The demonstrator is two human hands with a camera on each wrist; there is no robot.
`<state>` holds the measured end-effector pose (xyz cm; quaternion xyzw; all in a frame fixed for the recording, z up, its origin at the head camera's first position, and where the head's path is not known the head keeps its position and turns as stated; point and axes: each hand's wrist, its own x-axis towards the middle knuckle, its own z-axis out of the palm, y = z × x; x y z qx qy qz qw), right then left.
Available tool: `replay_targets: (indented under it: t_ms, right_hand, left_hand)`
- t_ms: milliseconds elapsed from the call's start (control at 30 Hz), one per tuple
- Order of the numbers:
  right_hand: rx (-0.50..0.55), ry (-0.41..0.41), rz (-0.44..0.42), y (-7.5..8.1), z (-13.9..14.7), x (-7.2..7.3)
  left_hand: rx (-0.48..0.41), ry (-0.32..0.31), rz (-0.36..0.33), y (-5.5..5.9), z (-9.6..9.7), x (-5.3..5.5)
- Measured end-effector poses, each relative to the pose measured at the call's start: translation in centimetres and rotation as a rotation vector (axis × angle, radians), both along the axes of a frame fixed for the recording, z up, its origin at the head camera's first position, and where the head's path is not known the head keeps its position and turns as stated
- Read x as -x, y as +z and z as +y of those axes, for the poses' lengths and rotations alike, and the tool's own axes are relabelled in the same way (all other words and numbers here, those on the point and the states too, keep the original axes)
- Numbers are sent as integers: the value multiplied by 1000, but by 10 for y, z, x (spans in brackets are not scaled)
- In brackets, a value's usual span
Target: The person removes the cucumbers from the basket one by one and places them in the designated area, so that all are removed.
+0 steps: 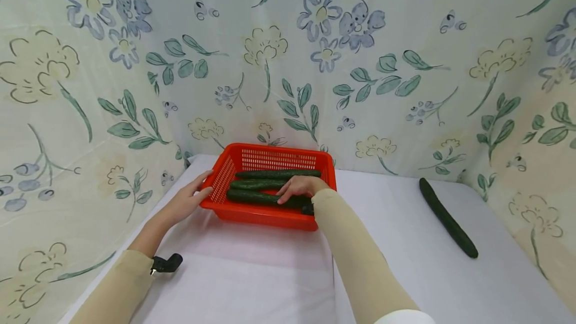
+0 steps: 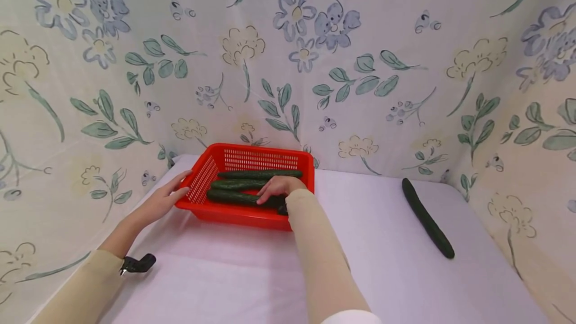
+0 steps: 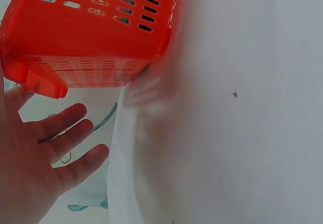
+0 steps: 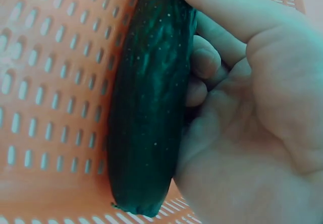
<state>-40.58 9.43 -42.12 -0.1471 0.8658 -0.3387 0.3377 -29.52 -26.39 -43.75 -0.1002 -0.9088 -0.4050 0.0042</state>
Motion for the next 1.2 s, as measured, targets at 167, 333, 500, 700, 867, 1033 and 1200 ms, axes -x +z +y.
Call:
replay_targets:
  t_ms: [167,333,500,700,867,1033,1200]
  right_hand:
    - [16,4,22,0,0,0]
    - [23,-7,33,1,-1,1]
    - [39,-4,24,3,-2,-1]
    - [59,7,26,5,-2,-3]
    - [56,27,53,6,0,-2]
    - [55,37,49,8,2,1]
    - [66,82,87,12,-1,2]
  left_hand:
    - [6,-2,5,1,0,0]
    - [-2,-15,13,2,0,0]
    - [-4,-13,16,2,-1,-1]
    - [-13,-14,10,1,-1,-3]
    - [-18,-13,6,1,0,-3]
    - [-7,-16,12,1,1,-2]
    - [-13,-19,20,1,0,-3]
